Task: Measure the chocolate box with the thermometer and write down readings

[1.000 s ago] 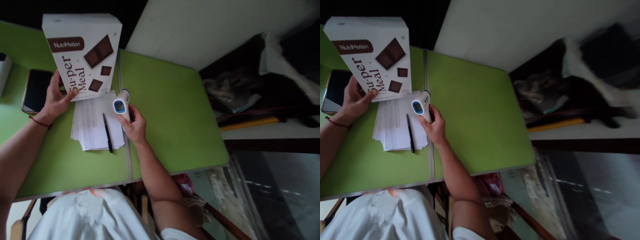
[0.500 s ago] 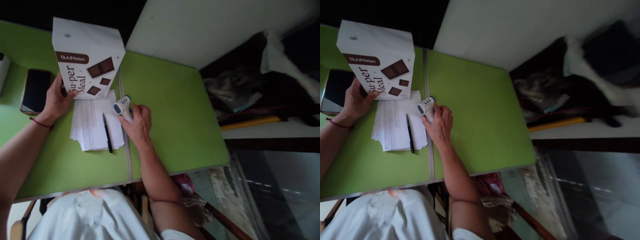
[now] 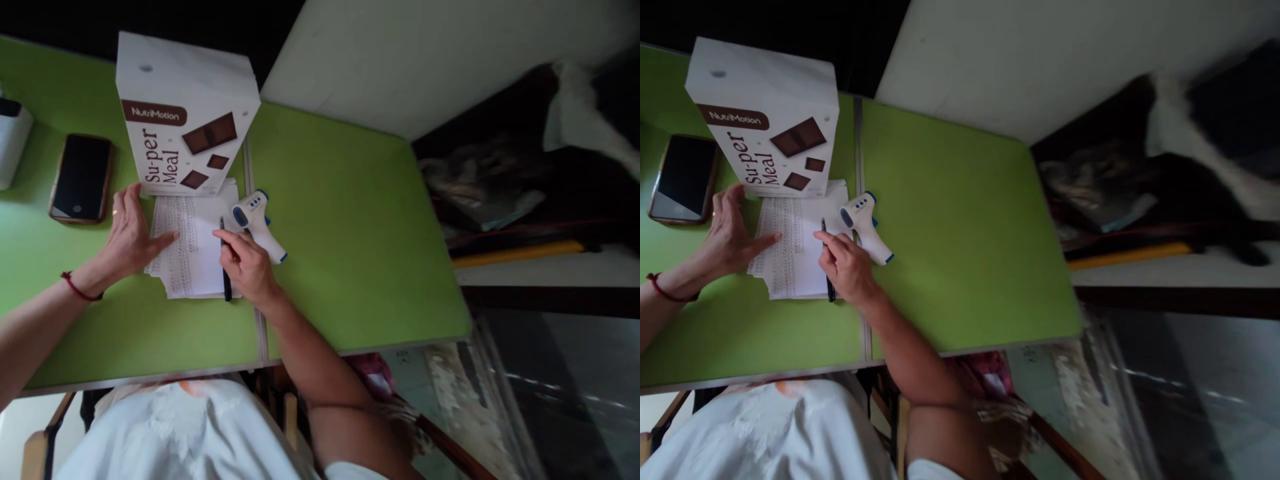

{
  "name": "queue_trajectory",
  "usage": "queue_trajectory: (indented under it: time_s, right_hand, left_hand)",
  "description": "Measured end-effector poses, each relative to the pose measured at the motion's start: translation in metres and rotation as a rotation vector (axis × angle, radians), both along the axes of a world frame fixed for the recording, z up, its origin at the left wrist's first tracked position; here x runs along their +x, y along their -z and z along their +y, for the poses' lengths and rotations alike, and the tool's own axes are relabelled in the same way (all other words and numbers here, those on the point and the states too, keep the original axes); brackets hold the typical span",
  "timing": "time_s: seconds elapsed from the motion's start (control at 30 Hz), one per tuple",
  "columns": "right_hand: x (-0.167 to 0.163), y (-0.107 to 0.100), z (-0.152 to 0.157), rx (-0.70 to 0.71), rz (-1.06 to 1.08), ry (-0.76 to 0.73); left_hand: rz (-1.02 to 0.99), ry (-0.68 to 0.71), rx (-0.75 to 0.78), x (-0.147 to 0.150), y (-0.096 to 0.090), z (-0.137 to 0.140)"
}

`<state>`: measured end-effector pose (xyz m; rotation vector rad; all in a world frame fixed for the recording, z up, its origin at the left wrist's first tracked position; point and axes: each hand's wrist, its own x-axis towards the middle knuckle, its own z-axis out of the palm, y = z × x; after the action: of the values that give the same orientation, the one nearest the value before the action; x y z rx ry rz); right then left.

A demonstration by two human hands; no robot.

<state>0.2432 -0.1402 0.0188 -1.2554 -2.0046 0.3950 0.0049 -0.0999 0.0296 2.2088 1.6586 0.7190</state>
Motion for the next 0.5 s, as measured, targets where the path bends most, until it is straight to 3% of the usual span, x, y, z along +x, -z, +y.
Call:
queue_trajectory:
  time_s: [0.13, 0.23, 0.33, 0.5]
  right_hand:
    - [0.003, 0.000, -0.002, -0.144, 0.315, -0.098]
    - [0.001, 0.001, -0.008, -0.164, 0.472, -0.060]
    - [-0.004, -0.001, -0.015, -0.209, 0.543, -0.022]
    - [-0.015, -0.001, -0.020, -0.348, 0.586, -0.114]
  left_hand:
    - [0.077, 0.071, 0.023, -0.003, 0.005, -0.020]
    - [0.176, 0.138, -0.022, -0.004, 0.002, -0.021]
    - [0.246, 0.181, -0.014, -0.003, -0.005, -0.020]
    - [0.285, 0.206, 0.022, 0.000, -0.009, -0.022]
